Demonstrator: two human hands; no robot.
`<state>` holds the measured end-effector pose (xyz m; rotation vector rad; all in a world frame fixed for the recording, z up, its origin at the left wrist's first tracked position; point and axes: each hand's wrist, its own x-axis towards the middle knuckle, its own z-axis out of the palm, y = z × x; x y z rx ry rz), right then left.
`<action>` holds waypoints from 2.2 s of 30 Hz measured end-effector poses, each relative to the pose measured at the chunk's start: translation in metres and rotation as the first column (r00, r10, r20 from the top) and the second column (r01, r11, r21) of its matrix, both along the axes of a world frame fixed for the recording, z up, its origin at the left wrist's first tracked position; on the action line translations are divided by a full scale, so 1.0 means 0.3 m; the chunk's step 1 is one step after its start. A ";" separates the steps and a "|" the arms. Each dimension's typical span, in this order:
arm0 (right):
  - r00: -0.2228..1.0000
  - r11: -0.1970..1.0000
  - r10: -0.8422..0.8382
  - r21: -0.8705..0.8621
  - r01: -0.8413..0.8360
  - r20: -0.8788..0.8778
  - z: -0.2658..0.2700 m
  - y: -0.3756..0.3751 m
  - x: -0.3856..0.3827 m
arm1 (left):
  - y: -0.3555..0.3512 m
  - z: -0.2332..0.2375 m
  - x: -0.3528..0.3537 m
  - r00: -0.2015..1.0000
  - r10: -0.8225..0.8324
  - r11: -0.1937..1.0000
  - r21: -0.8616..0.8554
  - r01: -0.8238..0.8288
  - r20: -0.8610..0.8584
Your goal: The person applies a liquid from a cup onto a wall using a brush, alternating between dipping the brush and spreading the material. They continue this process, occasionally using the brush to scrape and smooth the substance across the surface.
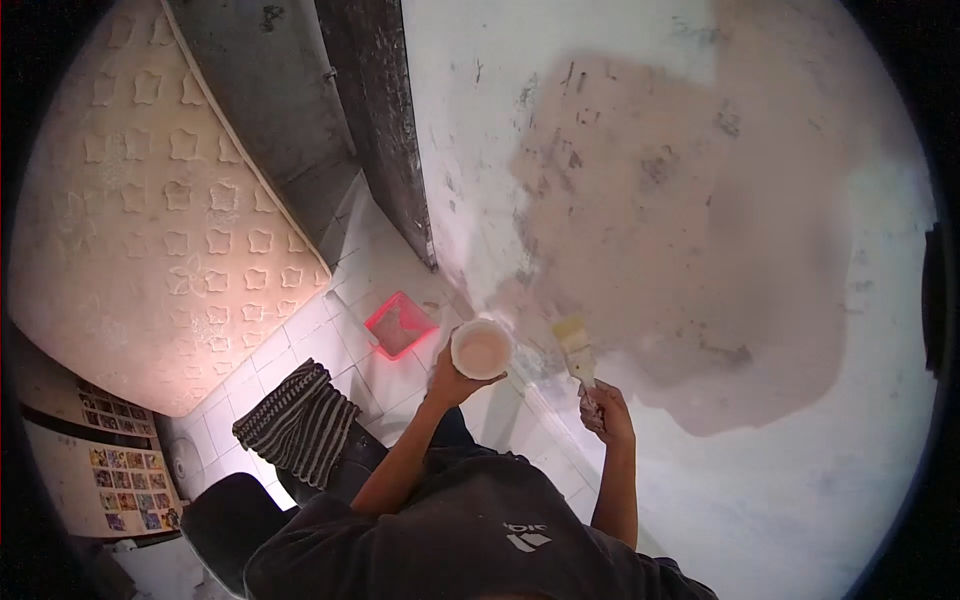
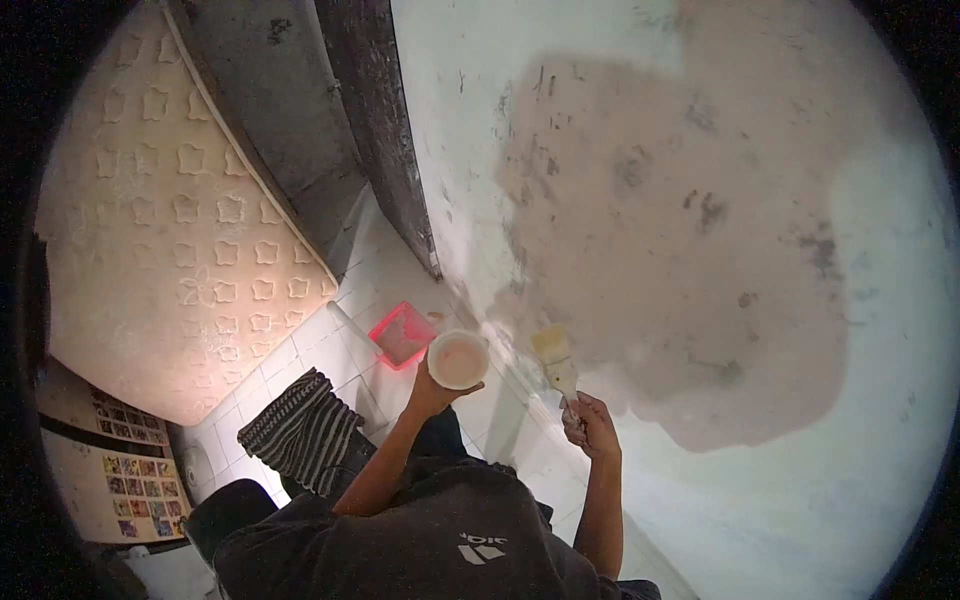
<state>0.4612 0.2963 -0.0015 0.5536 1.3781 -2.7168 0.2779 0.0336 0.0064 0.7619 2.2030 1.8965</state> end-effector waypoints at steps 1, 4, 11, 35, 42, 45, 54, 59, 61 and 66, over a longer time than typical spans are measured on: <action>1.000 1.000 -0.006 -0.002 0.006 0.008 0.001 -0.008 -0.028 | 0.014 -0.012 -0.050 1.000 -0.027 0.999 0.025 0.027 0.010; 0.998 0.995 -0.042 -0.093 0.037 -0.050 0.002 -0.058 -0.122 | 0.046 -0.032 -0.221 0.994 -0.113 0.993 0.045 0.112 0.011; 0.951 0.928 -0.303 0.207 0.311 -0.070 0.126 -0.265 -0.464 | 0.052 -0.049 -0.690 0.909 -0.417 0.909 0.020 0.417 0.000; 0.673 0.032 -0.521 0.800 -0.599 0.525 0.607 -0.616 -1.061 | 0.046 -0.063 -1.038 0.660 -0.747 0.656 0.076 0.751 -0.077; 0.634 0.098 -0.509 0.771 -0.629 0.582 0.589 -0.649 -1.181 | 0.023 -0.024 -1.001 0.533 -0.841 0.531 0.052 0.846 -0.091; 0.603 0.128 -0.507 0.746 -0.654 0.616 0.568 -0.666 -1.195 | 0.008 -0.059 -1.007 0.495 -0.866 0.490 0.085 0.868 -0.062; 0.579 0.188 -0.487 0.726 -0.662 0.654 0.554 -0.673 -1.218 | -0.042 -0.054 -1.026 0.438 -0.899 0.437 0.066 0.897 0.001; 0.556 0.212 -0.471 0.699 -0.683 0.685 0.567 -0.682 -1.214 | -0.045 -0.056 -1.048 0.397 -0.918 0.396 0.045 0.917 0.007; 0.557 0.224 -0.495 0.717 -0.660 0.667 0.559 -0.681 -1.190 | -0.047 -0.054 -1.052 0.394 -0.919 0.393 0.035 0.919 -0.013; 0.672 0.231 -0.499 0.831 -0.505 0.547 0.498 -0.641 -1.093 | -0.045 -0.037 -1.053 0.397 -0.914 0.406 0.144 0.903 0.083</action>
